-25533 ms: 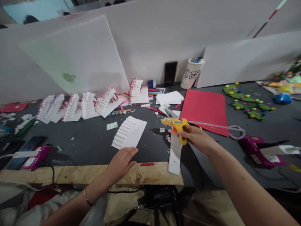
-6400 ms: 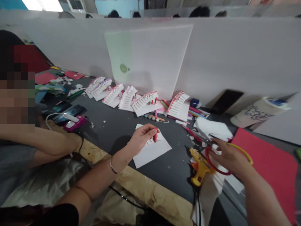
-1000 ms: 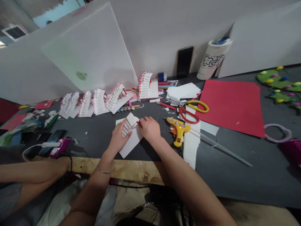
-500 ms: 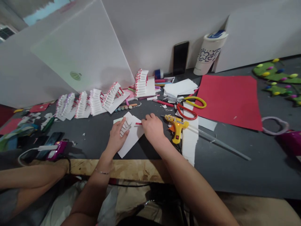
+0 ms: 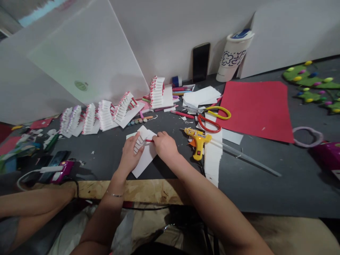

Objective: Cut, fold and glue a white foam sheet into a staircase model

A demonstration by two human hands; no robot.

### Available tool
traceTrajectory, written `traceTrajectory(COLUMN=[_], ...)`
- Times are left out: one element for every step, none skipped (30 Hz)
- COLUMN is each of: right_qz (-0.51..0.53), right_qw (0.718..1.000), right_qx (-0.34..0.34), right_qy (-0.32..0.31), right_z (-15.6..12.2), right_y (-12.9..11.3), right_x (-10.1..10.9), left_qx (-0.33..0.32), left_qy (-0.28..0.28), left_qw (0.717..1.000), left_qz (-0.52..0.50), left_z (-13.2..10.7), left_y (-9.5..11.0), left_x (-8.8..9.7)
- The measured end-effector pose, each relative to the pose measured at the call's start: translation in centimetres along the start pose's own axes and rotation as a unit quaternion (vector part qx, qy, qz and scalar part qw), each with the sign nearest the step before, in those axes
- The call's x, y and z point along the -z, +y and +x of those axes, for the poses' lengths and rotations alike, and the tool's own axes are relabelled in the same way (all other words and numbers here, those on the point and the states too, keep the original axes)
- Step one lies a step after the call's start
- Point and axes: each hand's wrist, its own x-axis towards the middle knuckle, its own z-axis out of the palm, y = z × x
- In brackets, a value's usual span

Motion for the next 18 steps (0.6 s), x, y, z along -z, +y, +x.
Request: traceTrajectory(right_qz=[-0.001,-0.001,-0.002,-0.002,-0.003,-0.004,-0.005,-0.005,-0.006,-0.006,-0.007,-0.007,-0.008,-0.009,-0.01,-0.011,-0.012,-0.014], right_qw=[1.0,1.0,1.0,1.0,1.0,1.0,1.0,1.0,1.0,1.0,1.0,1.0,1.0,1.0,1.0,1.0,1.0,1.0], right_qx=[-0.001,-0.002,-0.001,-0.001,0.0,0.0,0.001,0.002,0.003,0.004,0.005,0.005,0.005,0.004,0.004,0.003,0.002,0.0], right_qy=[0.0,0.0,0.0,0.0,0.0,0.001,0.0,0.0,0.0,0.0,-0.001,-0.001,-0.001,-0.001,-0.001,0.0,0.0,0.002], right_z=[0.02,0.05,0.09,0.13,0.17,0.22,0.26,0.31,0.36,0.39,0.43,0.45,0.47,0.47,0.47,0.45,0.42,0.39], right_y=[-0.01,-0.01,-0.02,-0.03,-0.05,-0.08,-0.12,-0.18,-0.24,-0.3,-0.36,-0.41,-0.45,-0.48,-0.49,-0.49,-0.47,-0.45], right_x=[-0.03,-0.06,-0.11,-0.17,-0.23,-0.3,-0.37,-0.44,-0.51,-0.56,-0.61,-0.64,-0.65,-0.65,-0.63,-0.58,-0.52,-0.44], left_qx=[0.001,0.002,0.003,0.003,0.004,0.004,0.004,0.003,0.001,-0.001,-0.003,-0.005,-0.006,-0.005,-0.004,-0.004,-0.005,-0.005], left_qy=[0.0,0.0,-0.001,-0.002,-0.004,-0.005,-0.005,-0.005,-0.003,0.0,0.003,0.006,0.007,0.008,0.008,0.007,0.006,0.005], left_qw=[1.0,1.0,1.0,1.0,1.0,1.0,1.0,1.0,1.0,1.0,1.0,1.0,1.0,1.0,1.0,1.0,1.0,1.0], left_qz=[0.0,0.0,0.001,0.002,0.002,0.003,0.003,0.002,0.002,0.001,0.001,0.0,0.0,0.0,0.001,0.001,0.001,0.0], left_z=[0.0,0.0,0.01,0.03,0.04,0.05,0.07,0.07,0.07,0.07,0.05,0.04,0.02,0.0,-0.02,-0.03,-0.03,-0.03], left_y=[-0.01,0.0,0.03,0.06,0.11,0.14,0.17,0.18,0.18,0.17,0.16,0.14,0.13,0.14,0.15,0.17,0.21,0.25], left_x=[0.0,0.02,0.05,0.08,0.11,0.14,0.15,0.14,0.12,0.09,0.06,0.04,0.03,0.04,0.07,0.11,0.15,0.19])
